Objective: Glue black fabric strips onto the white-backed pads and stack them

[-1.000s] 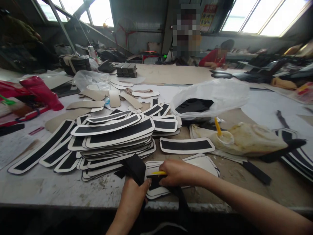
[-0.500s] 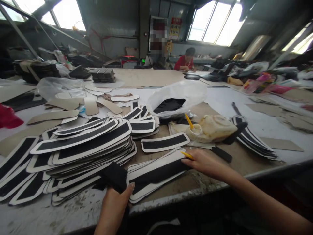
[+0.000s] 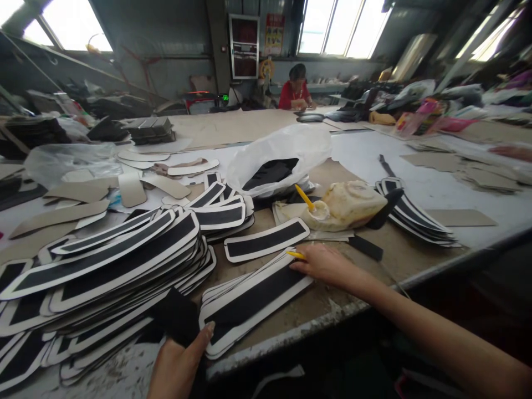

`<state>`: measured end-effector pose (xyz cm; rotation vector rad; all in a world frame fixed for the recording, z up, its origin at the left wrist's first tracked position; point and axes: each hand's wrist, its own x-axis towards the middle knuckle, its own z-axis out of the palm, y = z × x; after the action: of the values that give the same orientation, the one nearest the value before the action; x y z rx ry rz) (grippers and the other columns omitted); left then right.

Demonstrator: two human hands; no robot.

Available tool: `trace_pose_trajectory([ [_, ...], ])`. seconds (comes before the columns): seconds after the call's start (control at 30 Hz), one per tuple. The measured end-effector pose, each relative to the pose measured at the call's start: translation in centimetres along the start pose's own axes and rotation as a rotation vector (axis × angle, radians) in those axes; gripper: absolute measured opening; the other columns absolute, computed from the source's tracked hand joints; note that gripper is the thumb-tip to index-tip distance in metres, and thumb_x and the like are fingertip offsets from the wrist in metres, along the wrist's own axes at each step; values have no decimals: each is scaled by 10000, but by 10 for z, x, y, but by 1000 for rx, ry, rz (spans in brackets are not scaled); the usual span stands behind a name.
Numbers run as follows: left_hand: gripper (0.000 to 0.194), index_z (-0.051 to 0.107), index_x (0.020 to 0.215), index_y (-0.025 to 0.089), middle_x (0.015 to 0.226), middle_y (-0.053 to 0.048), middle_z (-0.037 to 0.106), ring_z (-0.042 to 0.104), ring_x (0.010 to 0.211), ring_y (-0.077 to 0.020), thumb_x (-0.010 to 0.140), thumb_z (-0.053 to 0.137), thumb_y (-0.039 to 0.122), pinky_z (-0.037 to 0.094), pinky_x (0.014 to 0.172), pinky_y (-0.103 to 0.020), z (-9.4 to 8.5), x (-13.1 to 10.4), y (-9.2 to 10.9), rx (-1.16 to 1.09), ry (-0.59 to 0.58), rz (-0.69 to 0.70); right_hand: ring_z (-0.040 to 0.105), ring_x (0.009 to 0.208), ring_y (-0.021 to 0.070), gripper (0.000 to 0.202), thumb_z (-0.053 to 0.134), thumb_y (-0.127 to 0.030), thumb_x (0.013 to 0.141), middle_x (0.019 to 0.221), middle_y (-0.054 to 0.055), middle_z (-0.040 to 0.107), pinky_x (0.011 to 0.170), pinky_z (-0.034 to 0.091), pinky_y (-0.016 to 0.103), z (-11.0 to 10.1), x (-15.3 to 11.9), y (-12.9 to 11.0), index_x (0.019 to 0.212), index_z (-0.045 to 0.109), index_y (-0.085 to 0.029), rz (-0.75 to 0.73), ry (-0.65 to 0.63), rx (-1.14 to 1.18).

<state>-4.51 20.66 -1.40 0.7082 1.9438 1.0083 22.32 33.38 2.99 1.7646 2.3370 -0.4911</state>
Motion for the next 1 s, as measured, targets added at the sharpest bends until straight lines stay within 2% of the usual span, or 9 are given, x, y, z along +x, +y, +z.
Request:
trace_pose_trajectory([
  [0.1,366,610,856,195,933,-54,689,548,1032,-300,587,700,426,351,933,-377,-2,1,-1,-2,-69,-54,609,814,259,243,515,-398,796,837,99,663,661,382,287,3,2,2,809,617,-177,1,3,23],
  [0.27,386,615,817,183,768,-52,686,585,934,-335,574,687,474,413,850,-428,-5,-1,2,38,-77,-103,597,849,277,254,517,-412,801,881,115,652,686,368,302,7,-3,12,867,573,-173,33,89,68],
  [0.37,363,624,796,194,802,-59,683,537,1036,-351,563,683,467,349,945,-455,-6,-6,6,24,-30,-86,600,803,245,237,421,-381,864,867,106,642,662,362,286,9,-12,22,928,514,-173,68,171,129],
  [0.5,359,618,825,217,954,-49,667,430,1182,-322,547,700,430,215,1059,-417,-8,-10,8,-8,10,-25,592,727,192,247,318,-337,905,782,65,633,654,367,259,15,-24,28,815,494,-189,50,219,245],
  [0.6,412,617,880,206,1034,-59,649,435,1182,-306,551,693,442,214,1063,-404,-10,-11,8,-10,19,-21,580,695,182,284,297,-344,906,729,44,620,640,369,259,21,-32,24,755,488,-196,31,231,284],
  [0.77,390,640,829,190,856,-50,693,570,986,-312,526,721,422,364,951,-440,-16,-19,12,-145,42,-72,577,675,202,285,299,-357,892,695,43,607,637,369,290,29,-38,20,726,474,-205,29,256,302],
  [0.9,376,643,817,143,775,-48,699,627,818,-255,497,756,304,486,763,-345,-18,-24,14,-345,71,-151,584,680,225,283,292,-380,882,688,56,611,655,381,321,36,-40,21,743,474,-214,9,270,320],
  [1.0,360,642,800,117,708,-32,695,630,696,-188,489,770,248,497,668,-268,-20,-24,9,-499,62,-134,577,659,230,315,283,-409,879,672,58,603,649,386,335,41,-37,19,708,469,-223,-10,259,333],
])
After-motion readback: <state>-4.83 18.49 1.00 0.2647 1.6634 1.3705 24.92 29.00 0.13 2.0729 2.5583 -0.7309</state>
